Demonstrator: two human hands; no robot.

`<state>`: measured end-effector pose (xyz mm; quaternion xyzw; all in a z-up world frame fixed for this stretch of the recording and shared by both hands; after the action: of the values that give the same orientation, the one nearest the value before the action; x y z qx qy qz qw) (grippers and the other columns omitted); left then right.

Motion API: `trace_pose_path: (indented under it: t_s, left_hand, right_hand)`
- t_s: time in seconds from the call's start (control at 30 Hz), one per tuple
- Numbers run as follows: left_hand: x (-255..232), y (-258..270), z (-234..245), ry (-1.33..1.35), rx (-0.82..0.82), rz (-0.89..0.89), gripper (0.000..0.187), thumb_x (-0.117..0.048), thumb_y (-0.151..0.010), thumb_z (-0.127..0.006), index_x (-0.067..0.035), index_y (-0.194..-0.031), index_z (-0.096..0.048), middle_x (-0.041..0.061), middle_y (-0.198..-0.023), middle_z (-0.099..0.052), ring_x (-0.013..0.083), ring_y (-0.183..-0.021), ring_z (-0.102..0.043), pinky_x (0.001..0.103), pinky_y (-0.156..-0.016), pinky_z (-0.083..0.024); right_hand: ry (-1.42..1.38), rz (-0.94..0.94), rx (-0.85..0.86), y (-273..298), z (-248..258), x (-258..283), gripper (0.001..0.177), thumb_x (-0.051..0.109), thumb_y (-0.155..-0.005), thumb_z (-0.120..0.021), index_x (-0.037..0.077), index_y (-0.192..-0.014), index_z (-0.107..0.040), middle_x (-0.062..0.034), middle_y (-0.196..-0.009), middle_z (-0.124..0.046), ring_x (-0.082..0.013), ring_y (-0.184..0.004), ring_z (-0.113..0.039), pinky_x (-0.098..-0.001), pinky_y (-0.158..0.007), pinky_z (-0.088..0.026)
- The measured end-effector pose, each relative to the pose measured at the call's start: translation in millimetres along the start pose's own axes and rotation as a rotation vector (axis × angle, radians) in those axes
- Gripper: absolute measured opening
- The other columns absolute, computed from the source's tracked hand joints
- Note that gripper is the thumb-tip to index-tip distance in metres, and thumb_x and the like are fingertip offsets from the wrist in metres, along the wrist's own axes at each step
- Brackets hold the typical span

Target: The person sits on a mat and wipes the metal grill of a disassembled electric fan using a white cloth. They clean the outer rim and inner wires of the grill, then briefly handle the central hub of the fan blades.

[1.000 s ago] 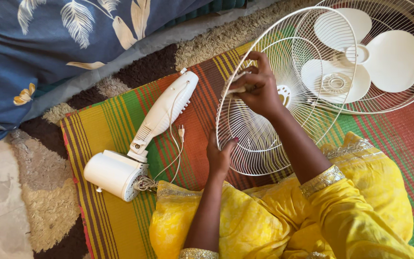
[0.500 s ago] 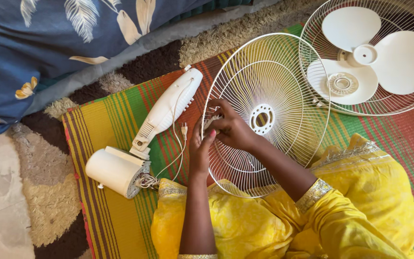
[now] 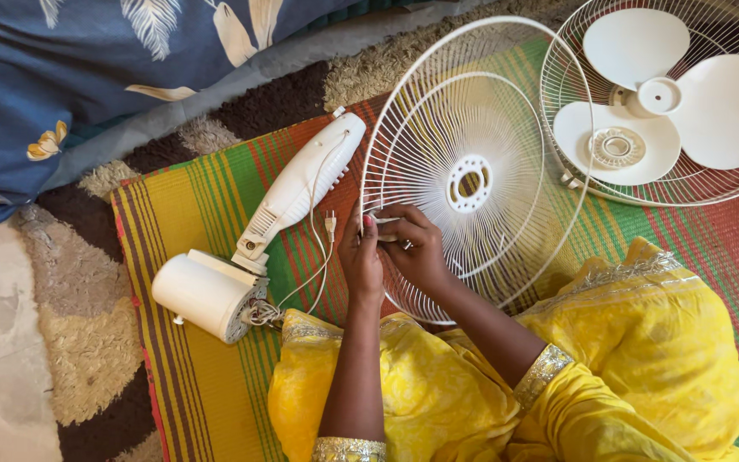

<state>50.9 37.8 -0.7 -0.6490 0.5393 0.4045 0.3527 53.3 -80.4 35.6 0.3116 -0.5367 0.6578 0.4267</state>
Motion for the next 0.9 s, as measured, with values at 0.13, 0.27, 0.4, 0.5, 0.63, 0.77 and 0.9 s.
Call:
trace_pose_path:
  t_s: [0.13,0.27,0.4,0.5,0.63,0.77,0.9]
  left_hand:
    - [8,5,-8,0.059,-0.069,-0.010,0.064,-0.034,-0.106,-0.059,0.004,-0.155,-0.043,0.013,-0.130,-0.060,0.0181,-0.115,-0.058,0.033,-0.100,-0.046]
    - [5,12,-16,0.060,-0.113,0.056,0.067,-0.037,-0.101,-0.059,-0.002,-0.155,-0.039,0.012,-0.143,-0.054,0.0183,-0.126,-0.055,0.034,-0.107,-0.044]
    - [10,11,-14,-0.033,-0.087,0.199,0.063,-0.035,-0.093,-0.060,-0.010,-0.149,-0.042,0.013,-0.127,-0.057,0.0207,-0.116,-0.058,0.038,-0.101,-0.048]
    - [18,10,-18,0.179,0.081,0.138,0.048,-0.038,-0.101,-0.055,-0.008,-0.138,-0.050,0.010,-0.127,-0.061,0.0202,-0.117,-0.058,0.037,-0.104,-0.045]
    - [33,6,-20,0.072,0.109,0.237,0.042,-0.043,-0.106,-0.048,-0.009,-0.129,-0.056,0.007,-0.119,-0.063,0.0183,-0.112,-0.059,0.036,-0.101,-0.046]
    - [34,3,-15,0.032,0.108,0.287,0.041,-0.044,-0.106,-0.048,-0.010,-0.125,-0.058,0.006,-0.118,-0.062,0.0163,-0.113,-0.058,0.035,-0.100,-0.044]
    - [30,1,-13,-0.053,0.132,0.244,0.043,-0.046,-0.105,-0.052,-0.009,-0.124,-0.058,0.005,-0.116,-0.062,0.0138,-0.112,-0.058,0.031,-0.100,-0.044]
  right_hand:
    - [0.020,0.001,-0.006,2,2,-1,0.027,-0.008,-0.078,-0.080,0.004,-0.102,-0.077,-0.0089,-0.115,-0.070,-0.0162,-0.085,-0.074,-0.0259,-0.063,-0.061]
    - [0.023,-0.024,-0.024,12,2,-8,0.026,-0.009,-0.079,-0.079,0.005,-0.101,-0.076,-0.0092,-0.116,-0.070,-0.0160,-0.087,-0.075,-0.0249,-0.064,-0.062]
    - [-0.029,-0.106,-0.082,25,2,-13,0.026,-0.011,-0.079,-0.078,0.005,-0.098,-0.074,-0.0093,-0.117,-0.068,-0.0169,-0.094,-0.074,-0.0252,-0.068,-0.063]
    - [0.018,-0.136,-0.123,37,9,-16,0.030,-0.013,-0.077,-0.078,0.005,-0.101,-0.076,-0.0102,-0.116,-0.066,-0.0183,-0.097,-0.072,-0.0271,-0.068,-0.061]
    - [0.058,-0.125,-0.146,42,23,-20,0.033,-0.011,-0.078,-0.080,0.007,-0.106,-0.077,-0.0090,-0.114,-0.068,-0.0177,-0.098,-0.072,-0.0269,-0.071,-0.061]
    - [0.031,-0.135,-0.158,45,29,-20,0.034,-0.008,-0.081,-0.080,0.008,-0.110,-0.077,-0.0073,-0.110,-0.068,-0.0172,-0.099,-0.073,-0.0274,-0.078,-0.062]
    - [0.071,-0.187,-0.198,45,27,-15,0.031,-0.004,-0.082,-0.081,0.007,-0.110,-0.076,-0.0071,-0.107,-0.068,-0.0183,-0.097,-0.072,-0.0287,-0.080,-0.060]
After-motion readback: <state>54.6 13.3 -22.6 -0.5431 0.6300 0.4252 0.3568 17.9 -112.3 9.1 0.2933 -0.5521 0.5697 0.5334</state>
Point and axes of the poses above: each hand's wrist, its own y-axis away from the middle knuckle, its own z-axis out of the back of the hand, x = y × z, the point moved 4 cm from there along -y, towards the middle knuckle
